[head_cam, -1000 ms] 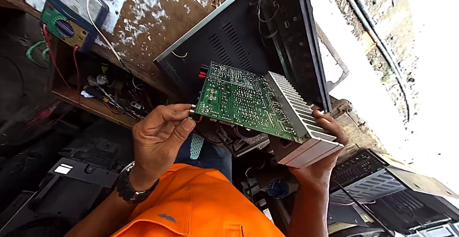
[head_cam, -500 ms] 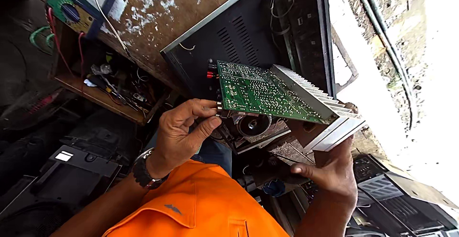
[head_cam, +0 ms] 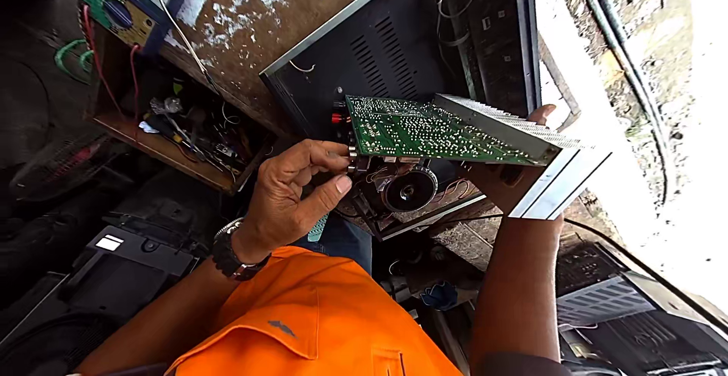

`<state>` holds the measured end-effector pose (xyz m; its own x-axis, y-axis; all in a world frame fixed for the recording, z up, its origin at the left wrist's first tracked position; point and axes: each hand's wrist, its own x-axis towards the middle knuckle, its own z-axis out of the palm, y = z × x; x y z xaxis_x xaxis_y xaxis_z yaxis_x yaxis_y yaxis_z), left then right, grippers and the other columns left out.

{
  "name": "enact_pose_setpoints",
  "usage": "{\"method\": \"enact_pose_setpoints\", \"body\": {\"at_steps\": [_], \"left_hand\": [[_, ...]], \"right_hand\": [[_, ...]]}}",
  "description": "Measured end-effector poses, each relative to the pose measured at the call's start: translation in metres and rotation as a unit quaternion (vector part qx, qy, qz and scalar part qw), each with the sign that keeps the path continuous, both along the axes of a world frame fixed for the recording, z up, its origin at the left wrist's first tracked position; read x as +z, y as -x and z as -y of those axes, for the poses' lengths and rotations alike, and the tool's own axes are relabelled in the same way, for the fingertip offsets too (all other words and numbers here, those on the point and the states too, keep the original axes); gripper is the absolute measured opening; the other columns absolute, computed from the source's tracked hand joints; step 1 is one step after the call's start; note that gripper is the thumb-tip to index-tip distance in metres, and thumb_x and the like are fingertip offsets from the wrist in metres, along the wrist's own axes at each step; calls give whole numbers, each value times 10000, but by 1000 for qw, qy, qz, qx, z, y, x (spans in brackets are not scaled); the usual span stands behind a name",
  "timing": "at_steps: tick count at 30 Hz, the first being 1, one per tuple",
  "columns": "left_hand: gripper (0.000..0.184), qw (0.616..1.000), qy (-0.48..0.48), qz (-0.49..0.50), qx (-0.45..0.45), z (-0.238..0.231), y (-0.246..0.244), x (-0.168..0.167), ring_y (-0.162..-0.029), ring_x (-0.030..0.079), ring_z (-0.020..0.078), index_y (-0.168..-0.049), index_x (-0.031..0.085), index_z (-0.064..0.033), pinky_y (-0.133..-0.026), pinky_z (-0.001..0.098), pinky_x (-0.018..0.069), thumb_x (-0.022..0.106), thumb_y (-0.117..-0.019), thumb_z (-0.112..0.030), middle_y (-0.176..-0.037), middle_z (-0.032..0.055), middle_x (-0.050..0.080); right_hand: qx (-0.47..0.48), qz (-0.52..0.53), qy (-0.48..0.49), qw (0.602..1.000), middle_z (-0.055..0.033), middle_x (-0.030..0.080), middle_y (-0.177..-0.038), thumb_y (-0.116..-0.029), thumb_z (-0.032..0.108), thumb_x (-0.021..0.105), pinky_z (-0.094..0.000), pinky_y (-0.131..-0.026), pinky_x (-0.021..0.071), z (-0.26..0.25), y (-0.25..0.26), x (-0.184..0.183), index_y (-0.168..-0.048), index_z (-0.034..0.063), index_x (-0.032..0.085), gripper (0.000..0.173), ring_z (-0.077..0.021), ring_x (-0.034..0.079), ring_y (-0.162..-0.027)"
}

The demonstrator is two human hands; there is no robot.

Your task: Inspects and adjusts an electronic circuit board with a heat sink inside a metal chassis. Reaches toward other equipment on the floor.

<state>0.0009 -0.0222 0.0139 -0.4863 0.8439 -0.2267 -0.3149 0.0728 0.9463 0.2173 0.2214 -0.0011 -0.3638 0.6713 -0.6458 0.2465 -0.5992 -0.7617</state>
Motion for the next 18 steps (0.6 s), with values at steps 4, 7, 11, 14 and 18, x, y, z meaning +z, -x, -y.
{"method": "enact_pose_setpoints", "body": {"at_steps": [4, 7, 11, 14, 18], "left_hand": [[200, 1000, 1, 2, -2, -3, 2, 4, -1001, 699, 158, -1115, 639, 3, -873, 306, 614, 670, -917, 5, -1183, 99, 675], [173, 1000, -1, -12, -12, -6, 6, 8, -1006, 696, 156, -1105, 633, 1, -879, 287, 607, 663, -936, 17, -1148, 86, 676], [146, 999, -1, -29, -15, -13, 9, 5, -1024, 715, 190, -1079, 633, 8, -904, 333, 621, 654, -939, 44, -1133, 92, 694], [158, 999, -1, -32, -23, -7, 6, 5, -1063, 707, 199, -1099, 632, -17, -920, 336, 617, 667, -950, 20, -1172, 87, 688], [169, 997, 12, -54, -53, 14, 6, 1, -1108, 683, 178, -1104, 638, -54, -941, 324, 596, 664, -949, 7, -1243, 71, 671]], "right_hand": [[-103, 120, 63, 985, -38, 517, -979, -1137, 179, 139, -110, -801, 443, -4, 77, 24, -1237, 44, 451, 354, 7, 538, -876], [52, -190, 63, 978, 1, 717, -1003, -1095, 220, 363, -264, -878, 585, -26, -18, -40, -1163, 107, 616, 286, -76, 698, -962], [17, -118, -35, 992, -70, 670, -1231, -1123, 194, 243, -260, -931, 555, -27, -10, -54, -1291, -23, 502, 378, -123, 665, -1122], [-80, 21, 92, 992, -43, 716, -926, -1124, 387, 50, -288, -680, 608, -52, 8, -68, -1153, 24, 574, 637, -103, 715, -843], [98, 82, 53, 990, 85, 649, -1012, -1078, 151, 162, -99, -782, 518, -37, -13, -42, -1354, 77, 481, 428, 87, 625, -885]]}}
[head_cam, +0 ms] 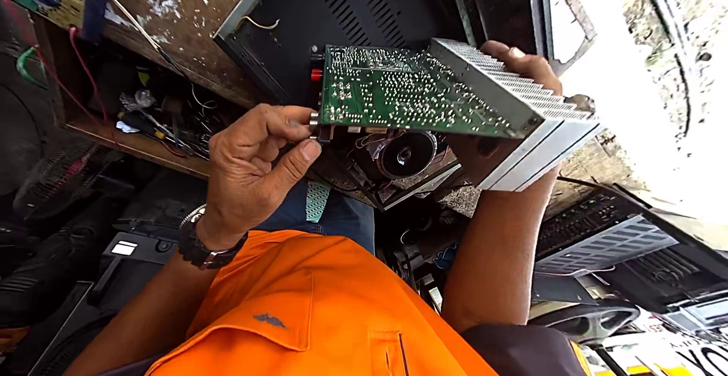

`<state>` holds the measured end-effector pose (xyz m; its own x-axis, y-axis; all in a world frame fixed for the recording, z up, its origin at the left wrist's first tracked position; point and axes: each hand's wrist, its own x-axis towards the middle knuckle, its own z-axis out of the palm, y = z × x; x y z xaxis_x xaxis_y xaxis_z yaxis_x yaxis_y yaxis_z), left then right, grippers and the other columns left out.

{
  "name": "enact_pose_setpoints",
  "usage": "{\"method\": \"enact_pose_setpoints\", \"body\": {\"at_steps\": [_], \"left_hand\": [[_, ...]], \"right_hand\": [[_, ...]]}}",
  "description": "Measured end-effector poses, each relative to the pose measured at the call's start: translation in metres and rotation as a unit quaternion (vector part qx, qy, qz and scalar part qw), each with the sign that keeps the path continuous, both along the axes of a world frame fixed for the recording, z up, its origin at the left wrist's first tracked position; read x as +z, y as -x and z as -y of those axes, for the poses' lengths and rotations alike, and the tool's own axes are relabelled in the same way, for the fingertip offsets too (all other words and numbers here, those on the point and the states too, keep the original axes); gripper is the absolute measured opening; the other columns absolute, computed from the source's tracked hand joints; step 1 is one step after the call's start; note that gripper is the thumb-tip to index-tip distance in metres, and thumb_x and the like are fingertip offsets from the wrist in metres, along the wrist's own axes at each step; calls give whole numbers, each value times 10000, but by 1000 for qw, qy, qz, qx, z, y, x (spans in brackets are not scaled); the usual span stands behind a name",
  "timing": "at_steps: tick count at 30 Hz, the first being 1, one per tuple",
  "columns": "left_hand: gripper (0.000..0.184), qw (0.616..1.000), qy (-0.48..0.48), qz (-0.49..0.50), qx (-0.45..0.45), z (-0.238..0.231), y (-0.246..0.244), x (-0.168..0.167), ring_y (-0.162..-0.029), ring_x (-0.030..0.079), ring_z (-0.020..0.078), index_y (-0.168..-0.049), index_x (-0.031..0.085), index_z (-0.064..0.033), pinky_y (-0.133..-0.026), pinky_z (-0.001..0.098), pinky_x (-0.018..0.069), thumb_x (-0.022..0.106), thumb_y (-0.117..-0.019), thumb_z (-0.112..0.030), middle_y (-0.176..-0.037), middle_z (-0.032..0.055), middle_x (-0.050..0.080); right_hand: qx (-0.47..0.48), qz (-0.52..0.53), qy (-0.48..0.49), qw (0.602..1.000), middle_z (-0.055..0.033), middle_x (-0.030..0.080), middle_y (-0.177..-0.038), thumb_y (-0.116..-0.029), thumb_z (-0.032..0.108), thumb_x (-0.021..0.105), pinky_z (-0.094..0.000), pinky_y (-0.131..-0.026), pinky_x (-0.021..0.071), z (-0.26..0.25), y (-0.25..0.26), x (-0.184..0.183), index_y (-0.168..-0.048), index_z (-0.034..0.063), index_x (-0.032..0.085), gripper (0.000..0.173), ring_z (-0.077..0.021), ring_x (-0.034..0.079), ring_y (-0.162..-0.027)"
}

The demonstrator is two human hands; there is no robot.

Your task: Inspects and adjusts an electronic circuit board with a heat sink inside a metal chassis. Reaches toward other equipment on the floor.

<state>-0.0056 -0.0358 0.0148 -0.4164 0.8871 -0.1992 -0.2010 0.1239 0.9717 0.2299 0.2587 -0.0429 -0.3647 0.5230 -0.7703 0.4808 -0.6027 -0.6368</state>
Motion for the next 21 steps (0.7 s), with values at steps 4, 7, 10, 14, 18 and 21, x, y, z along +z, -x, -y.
{"method": "enact_pose_setpoints", "body": {"at_steps": [4, 7, 10, 14, 18, 21], "left_hand": [[137, 999, 27, -8, -33, 22, -1, -5, -1101, 687, 171, -1065, 660, -61, -930, 322, 598, 677, -935, -22, -1241, 71, 683], [148, 998, 37, 3, -42, 34, -8, -7, -1101, 692, 192, -1056, 675, -52, -933, 347, 604, 700, -916, -10, -1236, 86, 691], [163, 998, 34, 3, -47, 41, -13, -10, -1113, 691, 226, -1056, 690, -39, -950, 381, 602, 712, -899, -1, -1229, 109, 702], [156, 999, 27, -13, -40, 42, -13, -9, -1123, 689, 233, -1045, 702, -23, -957, 384, 600, 709, -895, 21, -1231, 119, 703], [161, 999, 33, -31, -18, 36, 6, -12, -1113, 696, 229, -1094, 663, 10, -947, 368, 607, 642, -938, 46, -1270, 137, 681], [192, 997, 46, -55, -5, 26, 18, -19, -1107, 692, 197, -1150, 639, 11, -933, 325, 606, 610, -963, 44, -1309, 121, 652]], "right_hand": [[-14, 22, 10, 1000, 105, 629, -1083, -1071, 119, 232, -78, -759, 540, 38, 4, 32, -1464, 132, 332, 405, 107, 637, -910], [-113, 92, 29, 989, 100, 656, -940, -1096, 282, 362, -142, -699, 575, 63, 15, 50, -1255, 205, 520, 236, 62, 659, -813], [-150, -77, 121, 978, 16, 732, -963, -1080, 361, 436, -254, -742, 624, 74, -24, 36, -1181, 166, 643, 302, -44, 715, -861], [-156, -47, 30, 986, 105, 695, -920, -1043, 337, 544, -160, -634, 576, 102, -35, 45, -1254, 235, 602, 241, 36, 671, -757], [-215, -71, -21, 974, 57, 708, -1017, -1012, 263, 558, -207, -736, 601, 126, -33, 53, -1342, 181, 509, 343, -16, 697, -882], [-290, -83, -18, 953, -2, 701, -914, -955, 247, 628, -262, -669, 612, 149, -31, 45, -1309, 130, 490, 397, -73, 704, -774]]}}
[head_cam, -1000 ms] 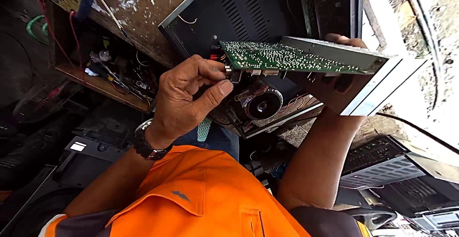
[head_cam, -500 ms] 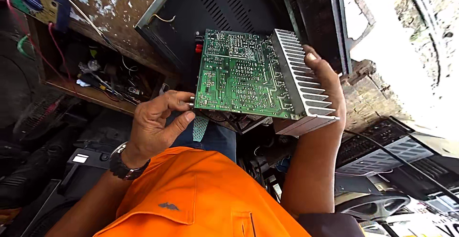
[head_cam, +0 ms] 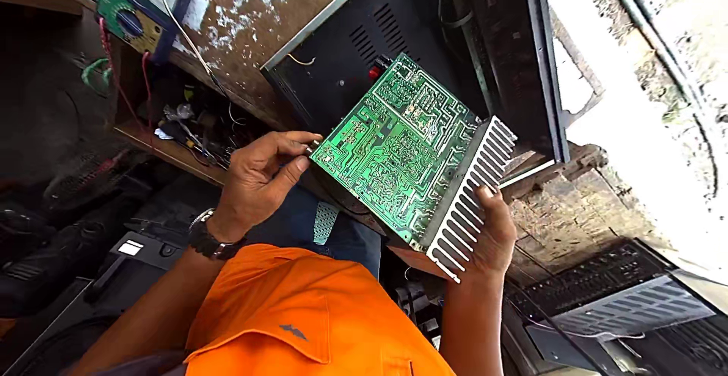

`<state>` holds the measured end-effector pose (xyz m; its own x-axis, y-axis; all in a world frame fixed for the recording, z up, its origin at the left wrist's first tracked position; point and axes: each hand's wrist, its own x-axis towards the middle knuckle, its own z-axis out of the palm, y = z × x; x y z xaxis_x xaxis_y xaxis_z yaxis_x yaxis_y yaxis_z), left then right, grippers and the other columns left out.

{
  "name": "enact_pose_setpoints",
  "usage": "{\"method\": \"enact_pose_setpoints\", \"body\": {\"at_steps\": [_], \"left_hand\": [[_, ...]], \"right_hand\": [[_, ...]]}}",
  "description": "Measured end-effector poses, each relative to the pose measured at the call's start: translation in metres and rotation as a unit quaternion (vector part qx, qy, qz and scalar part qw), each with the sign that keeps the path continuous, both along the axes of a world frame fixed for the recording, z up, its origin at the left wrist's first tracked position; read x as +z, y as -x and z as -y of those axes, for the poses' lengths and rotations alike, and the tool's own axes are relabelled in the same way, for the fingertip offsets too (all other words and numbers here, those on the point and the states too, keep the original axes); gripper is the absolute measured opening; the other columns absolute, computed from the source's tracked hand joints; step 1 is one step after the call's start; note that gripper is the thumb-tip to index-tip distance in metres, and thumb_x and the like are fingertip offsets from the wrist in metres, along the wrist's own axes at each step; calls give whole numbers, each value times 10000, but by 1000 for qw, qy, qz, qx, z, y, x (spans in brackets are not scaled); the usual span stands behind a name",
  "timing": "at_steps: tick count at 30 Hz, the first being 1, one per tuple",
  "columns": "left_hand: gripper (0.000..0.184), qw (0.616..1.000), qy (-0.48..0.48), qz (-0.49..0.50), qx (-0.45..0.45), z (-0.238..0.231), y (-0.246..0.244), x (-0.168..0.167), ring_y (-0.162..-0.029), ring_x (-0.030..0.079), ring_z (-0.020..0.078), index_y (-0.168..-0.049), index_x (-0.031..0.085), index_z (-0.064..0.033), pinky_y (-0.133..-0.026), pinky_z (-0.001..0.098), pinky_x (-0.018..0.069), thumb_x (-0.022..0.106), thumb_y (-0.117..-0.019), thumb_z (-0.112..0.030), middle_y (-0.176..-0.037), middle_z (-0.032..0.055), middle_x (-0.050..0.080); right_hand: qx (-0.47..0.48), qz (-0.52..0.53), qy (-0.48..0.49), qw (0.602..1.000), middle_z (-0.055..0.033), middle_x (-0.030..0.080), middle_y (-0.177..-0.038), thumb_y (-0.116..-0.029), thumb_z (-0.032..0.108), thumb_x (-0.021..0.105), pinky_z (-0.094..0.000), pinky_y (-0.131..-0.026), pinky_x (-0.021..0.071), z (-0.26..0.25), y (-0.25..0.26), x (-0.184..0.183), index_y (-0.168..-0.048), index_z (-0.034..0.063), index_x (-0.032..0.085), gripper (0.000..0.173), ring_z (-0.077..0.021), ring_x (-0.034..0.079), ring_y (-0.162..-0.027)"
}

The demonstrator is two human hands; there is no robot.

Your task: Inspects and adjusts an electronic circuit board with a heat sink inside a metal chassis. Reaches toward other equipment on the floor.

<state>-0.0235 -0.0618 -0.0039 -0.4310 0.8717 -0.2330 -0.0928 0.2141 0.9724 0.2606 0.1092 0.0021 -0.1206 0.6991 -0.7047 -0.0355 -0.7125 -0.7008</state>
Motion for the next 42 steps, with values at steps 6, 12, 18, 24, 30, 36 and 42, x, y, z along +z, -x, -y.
{"method": "enact_pose_setpoints", "body": {"at_steps": [6, 12, 18, 24, 30, 36, 42], "left_hand": [[156, 996, -6, -68, 55, -23, 25, -45, -1187, 664, 259, -1108, 652, 79, -998, 386, 579, 577, -978, 37, -1283, 200, 659], [158, 969, 95, -214, 80, -33, 43, -71, -1013, 659, 138, -1099, 719, -20, -815, 254, 587, 620, -990, -77, -1221, 132, 620], [180, 944, 151, -285, 61, -29, 58, -78, -948, 632, 106, -1111, 758, -59, -844, 224, 541, 633, -995, -117, -1082, 109, 631], [212, 945, 134, -299, -22, -28, 76, -73, -860, 623, 91, -1105, 763, -63, -764, 218, 534, 602, -992, -143, -1039, 96, 641], [223, 909, 74, -397, -105, -57, 115, -66, -1116, 603, 252, -1084, 765, -94, -968, 357, 501, 608, -985, -217, -1235, 194, 613], [233, 839, 54, -435, -323, -98, 126, -77, -1359, 482, 417, -1170, 678, -83, -1114, 546, 416, 547, -998, -167, -1474, 225, 496], [706, 939, 115, -244, -213, -105, 132, -97, -982, 677, 161, -1408, 426, -22, -902, 338, 572, 770, -840, -261, -1125, 80, 668]], "right_hand": [[-103, -7, -10, 995, -84, 647, -1064, -937, 163, 647, -377, -800, 621, 42, 26, -26, -1410, 107, 329, 573, -165, 703, -917], [-141, -14, -28, 990, -88, 601, -1131, -872, 75, 676, -404, -831, 612, 64, 52, -31, -1374, 119, 301, 629, -182, 686, -970], [-147, -29, -28, 988, -122, 571, -1234, -801, 34, 767, -449, -854, 608, 82, 59, -38, -1400, 117, 270, 783, -220, 676, -1035], [-138, -17, -46, 989, -116, 558, -1250, -795, 69, 775, -407, -853, 607, 75, 49, -41, -1416, 108, 259, 808, -194, 667, -1047], [-117, 2, -49, 992, -90, 584, -1149, -798, 126, 780, -356, -810, 612, 67, 40, -32, -1393, 98, 285, 774, -148, 678, -941], [-116, 8, -47, 992, -92, 582, -1174, -759, 185, 843, -379, -839, 611, 68, 39, -32, -1410, 99, 260, 877, -161, 680, -974], [-122, -11, -52, 991, -92, 570, -1206, -747, 207, 864, -396, -848, 609, 74, 39, -40, -1433, 119, 226, 941, -169, 677, -997]]}}
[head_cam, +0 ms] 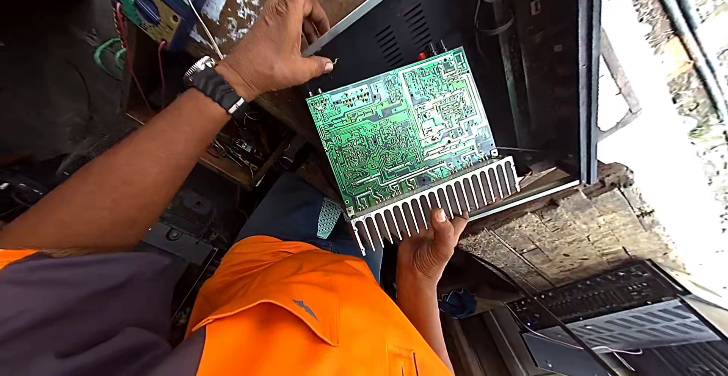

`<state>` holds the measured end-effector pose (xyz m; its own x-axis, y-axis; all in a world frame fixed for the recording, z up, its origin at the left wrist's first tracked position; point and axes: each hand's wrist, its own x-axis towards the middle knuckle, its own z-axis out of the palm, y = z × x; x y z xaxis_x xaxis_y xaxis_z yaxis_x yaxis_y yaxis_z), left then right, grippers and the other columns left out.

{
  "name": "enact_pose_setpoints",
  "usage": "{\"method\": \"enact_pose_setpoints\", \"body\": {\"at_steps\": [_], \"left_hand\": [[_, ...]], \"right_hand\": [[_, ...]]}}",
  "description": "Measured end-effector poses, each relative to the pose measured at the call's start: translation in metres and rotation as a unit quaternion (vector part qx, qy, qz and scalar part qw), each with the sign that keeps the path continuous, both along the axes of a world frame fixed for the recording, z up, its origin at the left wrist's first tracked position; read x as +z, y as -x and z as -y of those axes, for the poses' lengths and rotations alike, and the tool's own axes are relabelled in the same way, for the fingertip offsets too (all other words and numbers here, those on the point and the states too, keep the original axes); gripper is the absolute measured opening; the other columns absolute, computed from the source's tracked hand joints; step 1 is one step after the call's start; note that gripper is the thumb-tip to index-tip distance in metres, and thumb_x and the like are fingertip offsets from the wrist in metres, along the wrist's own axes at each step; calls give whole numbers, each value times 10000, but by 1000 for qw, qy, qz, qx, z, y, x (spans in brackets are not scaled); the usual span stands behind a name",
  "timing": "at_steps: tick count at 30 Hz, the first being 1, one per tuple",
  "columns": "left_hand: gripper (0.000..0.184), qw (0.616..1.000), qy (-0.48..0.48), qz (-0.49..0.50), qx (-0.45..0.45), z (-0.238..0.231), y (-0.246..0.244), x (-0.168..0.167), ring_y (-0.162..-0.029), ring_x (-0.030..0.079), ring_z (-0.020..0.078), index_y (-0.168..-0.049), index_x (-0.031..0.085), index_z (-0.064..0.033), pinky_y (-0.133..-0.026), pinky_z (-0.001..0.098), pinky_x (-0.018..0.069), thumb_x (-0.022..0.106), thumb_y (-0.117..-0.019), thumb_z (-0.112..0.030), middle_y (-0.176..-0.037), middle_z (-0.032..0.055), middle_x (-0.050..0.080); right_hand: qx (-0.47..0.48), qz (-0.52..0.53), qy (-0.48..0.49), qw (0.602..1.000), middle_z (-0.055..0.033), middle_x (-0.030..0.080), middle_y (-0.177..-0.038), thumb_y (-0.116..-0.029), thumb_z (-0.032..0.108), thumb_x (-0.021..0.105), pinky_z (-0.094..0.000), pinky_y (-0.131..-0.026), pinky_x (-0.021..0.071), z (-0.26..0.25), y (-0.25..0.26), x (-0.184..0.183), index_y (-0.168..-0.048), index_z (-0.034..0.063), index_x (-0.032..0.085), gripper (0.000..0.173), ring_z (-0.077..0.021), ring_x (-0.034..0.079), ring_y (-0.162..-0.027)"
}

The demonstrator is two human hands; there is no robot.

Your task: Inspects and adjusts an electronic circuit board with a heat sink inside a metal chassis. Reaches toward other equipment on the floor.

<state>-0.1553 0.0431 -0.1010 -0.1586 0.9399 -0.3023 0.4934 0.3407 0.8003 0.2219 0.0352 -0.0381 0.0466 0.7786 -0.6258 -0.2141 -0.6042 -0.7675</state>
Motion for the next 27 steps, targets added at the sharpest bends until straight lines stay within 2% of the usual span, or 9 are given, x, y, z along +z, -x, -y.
{"method": "enact_pose_setpoints", "body": {"at_steps": [3, 5, 9, 11, 13, 16, 18, 24, 27], "left_hand": [[552, 994, 63, 91, 1, -2, 7, -7, -911, 712, 99, -1295, 537, -78, -831, 286, 605, 804, -827, -196, -1043, 18, 729], [445, 991, 93, 96, -21, -6, 8, -7, -902, 712, 103, -1245, 574, -84, -817, 306, 606, 773, -851, -141, -1041, 15, 734], [266, 992, 104, 17, -73, -11, 10, -4, -870, 674, 152, -1138, 677, -72, -835, 390, 559, 705, -884, -147, -972, 57, 704], [233, 992, 86, -32, -83, -10, 8, 0, -932, 648, 216, -1106, 710, -87, -870, 457, 509, 669, -903, -193, -977, 81, 693], [246, 993, 81, -55, -63, -4, 4, 1, -1014, 610, 257, -1100, 728, -102, -911, 476, 464, 638, -923, -247, -1007, 93, 689], [241, 997, 78, -22, -1, 5, 1, -5, -991, 618, 163, -1060, 733, -114, -889, 371, 482, 660, -903, -282, -1007, 53, 693], [221, 996, 81, 7, 24, 7, 1, -7, -869, 663, 72, -1032, 727, -108, -785, 273, 557, 696, -880, -265, -967, 27, 704], [227, 996, 87, 0, 28, -1, 0, -2, -730, 626, 69, -969, 726, -118, -665, 313, 523, 664, -890, -323, -864, 15, 685], [163, 994, 96, 27, 37, -4, -1, -1, -663, 575, 25, -949, 710, -114, -613, 256, 482, 659, -902, -262, -797, -18, 652]], "right_hand": [[-22, -30, 0, 999, -116, 565, -1238, -755, 144, 848, -436, -866, 604, 8, 9, -4, -1439, 123, 227, 924, -202, 675, -1029], [-27, -37, -3, 999, -121, 553, -1253, -746, 121, 852, -453, -896, 590, 14, 15, -6, -1420, 121, 235, 915, -213, 657, -1077], [-36, -33, -5, 999, -131, 562, -1248, -734, 116, 859, -463, -906, 585, 21, 20, -9, -1400, 119, 261, 895, -228, 654, -1096], [-40, -34, -11, 999, -123, 563, -1244, -740, 103, 853, -459, -910, 587, 20, 19, -9, -1395, 114, 263, 881, -222, 656, -1096], [-46, -35, -9, 998, -117, 560, -1250, -735, 102, 856, -446, -909, 586, 19, 19, -9, -1394, 119, 262, 888, -214, 656, -1092], [-47, -39, -5, 998, -115, 558, -1250, -722, 128, 872, -448, -900, 590, 20, 19, -10, -1396, 125, 261, 909, -213, 658, -1081], [-43, -42, -5, 998, -112, 563, -1254, -714, 137, 893, -440, -899, 594, 21, 18, -10, -1398, 130, 265, 928, -206, 664, -1073], [-47, -24, -24, 998, -142, 568, -1257, -679, 141, 930, -449, -915, 602, 13, 15, -7, -1376, 104, 279, 955, -230, 678, -1079], [-65, -30, -32, 997, -130, 578, -1238, -678, 105, 914, -430, -898, 602, 11, 10, -9, -1358, 107, 301, 915, -215, 679, -1053]]}}
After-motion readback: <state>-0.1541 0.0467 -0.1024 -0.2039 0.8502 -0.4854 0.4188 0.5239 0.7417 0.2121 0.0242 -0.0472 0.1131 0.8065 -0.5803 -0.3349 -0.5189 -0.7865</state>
